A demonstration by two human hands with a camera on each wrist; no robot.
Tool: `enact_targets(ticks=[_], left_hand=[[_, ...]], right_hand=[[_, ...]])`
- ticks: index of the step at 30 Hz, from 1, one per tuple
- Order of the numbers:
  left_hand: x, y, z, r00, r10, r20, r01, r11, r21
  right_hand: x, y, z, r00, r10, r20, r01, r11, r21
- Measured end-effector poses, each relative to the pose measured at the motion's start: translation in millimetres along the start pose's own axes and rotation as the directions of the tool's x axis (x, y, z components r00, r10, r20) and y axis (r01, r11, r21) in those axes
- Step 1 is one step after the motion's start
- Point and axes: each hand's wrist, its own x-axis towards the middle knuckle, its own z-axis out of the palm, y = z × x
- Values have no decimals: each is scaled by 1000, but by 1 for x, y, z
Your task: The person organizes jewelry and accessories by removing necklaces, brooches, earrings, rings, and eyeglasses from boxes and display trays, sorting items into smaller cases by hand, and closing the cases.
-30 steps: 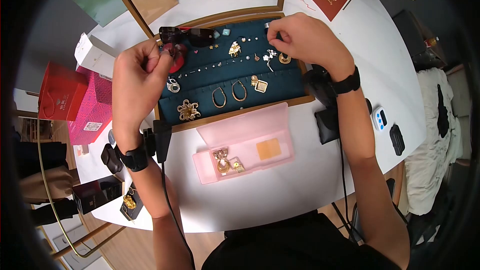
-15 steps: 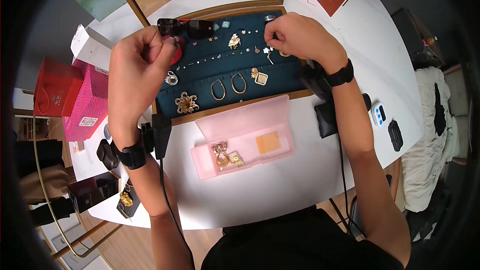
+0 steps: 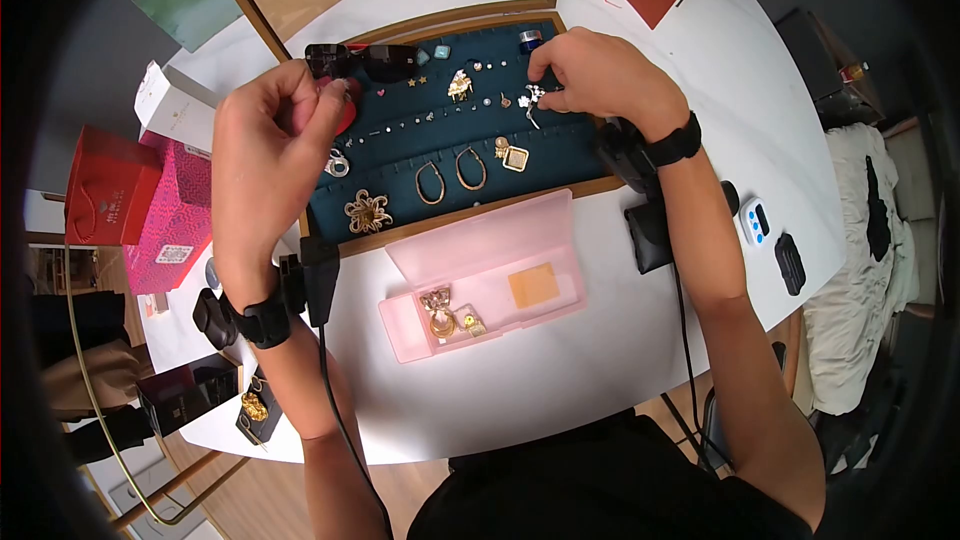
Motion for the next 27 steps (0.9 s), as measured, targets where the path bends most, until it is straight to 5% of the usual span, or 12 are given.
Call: enact_targets(ticks=[13, 15, 19, 21, 22, 23, 27], left_hand=[[0, -3, -2, 999, 40, -14, -40, 999, 12], [0, 1, -4, 1000, 19, -3, -19, 1000, 25], [0, -2, -2, 999, 50, -10, -50, 998, -46], [1, -6, -2, 997, 76, -7, -76, 997, -25], [2, -4, -1, 997, 77, -9, -77, 997, -13], [0, -4, -4, 998, 69, -17, -68, 998, 11], [0, -9, -1, 998, 65, -20, -65, 998, 0]], right_hand=[[6, 3, 10, 998, 11, 54, -11, 1000, 3], [6, 10, 17, 995, -77, -60, 75, 997, -34], [9, 10, 17, 991, -106, -79, 104, 994, -31], [11, 8, 13, 1000, -3, 23, 2, 999, 40], [9, 10, 15, 993, -99, -62, 98, 995, -19], [10, 4, 12, 1000, -15, 0, 15, 1000, 11], [4, 4, 6, 995, -60, -84, 58, 998, -33]])
